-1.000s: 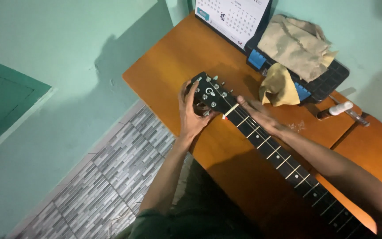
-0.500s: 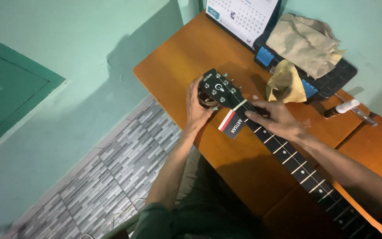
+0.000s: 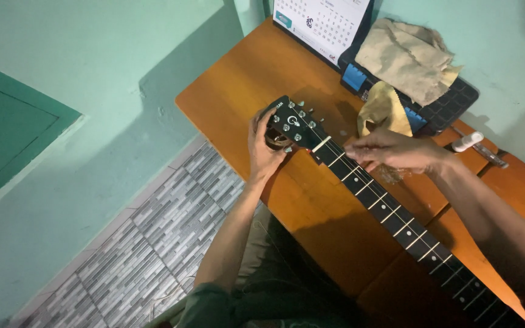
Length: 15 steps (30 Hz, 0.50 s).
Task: Cleaning the guitar headstock and tuning the strings by winding and adjusting the tuning pegs.
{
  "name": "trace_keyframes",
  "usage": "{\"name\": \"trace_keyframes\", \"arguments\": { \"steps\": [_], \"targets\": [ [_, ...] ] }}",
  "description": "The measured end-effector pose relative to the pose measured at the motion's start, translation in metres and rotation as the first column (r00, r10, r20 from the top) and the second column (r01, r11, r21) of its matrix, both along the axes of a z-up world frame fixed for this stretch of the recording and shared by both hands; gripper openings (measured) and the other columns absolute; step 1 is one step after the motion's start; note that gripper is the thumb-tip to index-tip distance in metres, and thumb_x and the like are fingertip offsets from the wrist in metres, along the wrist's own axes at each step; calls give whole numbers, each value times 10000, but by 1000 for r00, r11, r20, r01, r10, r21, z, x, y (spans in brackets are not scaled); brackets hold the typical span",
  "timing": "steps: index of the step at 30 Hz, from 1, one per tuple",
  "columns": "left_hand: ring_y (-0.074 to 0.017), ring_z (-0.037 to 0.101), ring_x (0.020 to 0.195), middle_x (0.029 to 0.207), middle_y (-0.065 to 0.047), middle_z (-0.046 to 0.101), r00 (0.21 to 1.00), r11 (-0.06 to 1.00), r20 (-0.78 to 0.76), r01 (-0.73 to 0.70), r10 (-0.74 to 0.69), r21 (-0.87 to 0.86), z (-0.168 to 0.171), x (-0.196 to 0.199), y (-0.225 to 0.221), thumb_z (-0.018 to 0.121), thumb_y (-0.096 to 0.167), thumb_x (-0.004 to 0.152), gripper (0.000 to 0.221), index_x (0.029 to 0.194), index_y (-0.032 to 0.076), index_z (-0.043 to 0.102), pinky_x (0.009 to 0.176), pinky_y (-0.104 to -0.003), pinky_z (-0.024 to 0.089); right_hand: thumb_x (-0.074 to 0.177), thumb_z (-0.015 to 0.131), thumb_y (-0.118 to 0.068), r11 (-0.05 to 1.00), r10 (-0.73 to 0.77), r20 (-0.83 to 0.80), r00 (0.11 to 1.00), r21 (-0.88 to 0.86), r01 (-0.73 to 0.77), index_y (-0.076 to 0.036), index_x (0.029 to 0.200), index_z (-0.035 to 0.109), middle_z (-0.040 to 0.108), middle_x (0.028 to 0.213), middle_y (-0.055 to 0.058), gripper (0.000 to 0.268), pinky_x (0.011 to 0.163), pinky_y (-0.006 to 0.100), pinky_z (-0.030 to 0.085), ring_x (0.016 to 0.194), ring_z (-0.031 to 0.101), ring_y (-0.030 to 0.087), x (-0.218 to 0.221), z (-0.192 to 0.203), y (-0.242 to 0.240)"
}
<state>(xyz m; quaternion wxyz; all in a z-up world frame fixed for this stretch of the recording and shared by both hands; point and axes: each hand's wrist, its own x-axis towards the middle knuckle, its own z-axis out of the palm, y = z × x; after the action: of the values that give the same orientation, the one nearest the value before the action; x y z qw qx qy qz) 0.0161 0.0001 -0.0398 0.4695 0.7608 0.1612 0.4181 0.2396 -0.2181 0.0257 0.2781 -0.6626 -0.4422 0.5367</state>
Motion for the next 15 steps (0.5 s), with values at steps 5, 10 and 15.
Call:
{"name": "trace_keyframes", "arguments": {
  "steps": [5,10,15],
  "targets": [
    [-367,453,1380,1390,-172,434,1000,1000,-13,-16,17,20,-18,4,5,863,154,710,829,1469,194,532,1205,-540,301,959,640,-307,990,109,82,991,77,-116,71,1376,589,677,1233,353,565,828,585,583,1125,665,499,10,-33,-1],
    [-387,528,1312,1336,-179,478,996,989,13,-94,93,111,-22,10,5,874,-27,599,903,1421,171,557,1159,-492,366,970,618,-246,991,129,115,985,16,-132,26,1373,618,744,1162,266,486,809,483,618,1064,709,352,9,-18,0],
    [-428,511,1299,1343,-203,447,998,997,40,-47,45,55,-8,5,0,807,-61,652,851,1429,175,552,1139,-594,363,984,585,-222,991,126,81,989,22,-128,25,1389,602,730,1157,249,475,814,473,618,1036,676,309,9,-21,-3]
  ]
}}
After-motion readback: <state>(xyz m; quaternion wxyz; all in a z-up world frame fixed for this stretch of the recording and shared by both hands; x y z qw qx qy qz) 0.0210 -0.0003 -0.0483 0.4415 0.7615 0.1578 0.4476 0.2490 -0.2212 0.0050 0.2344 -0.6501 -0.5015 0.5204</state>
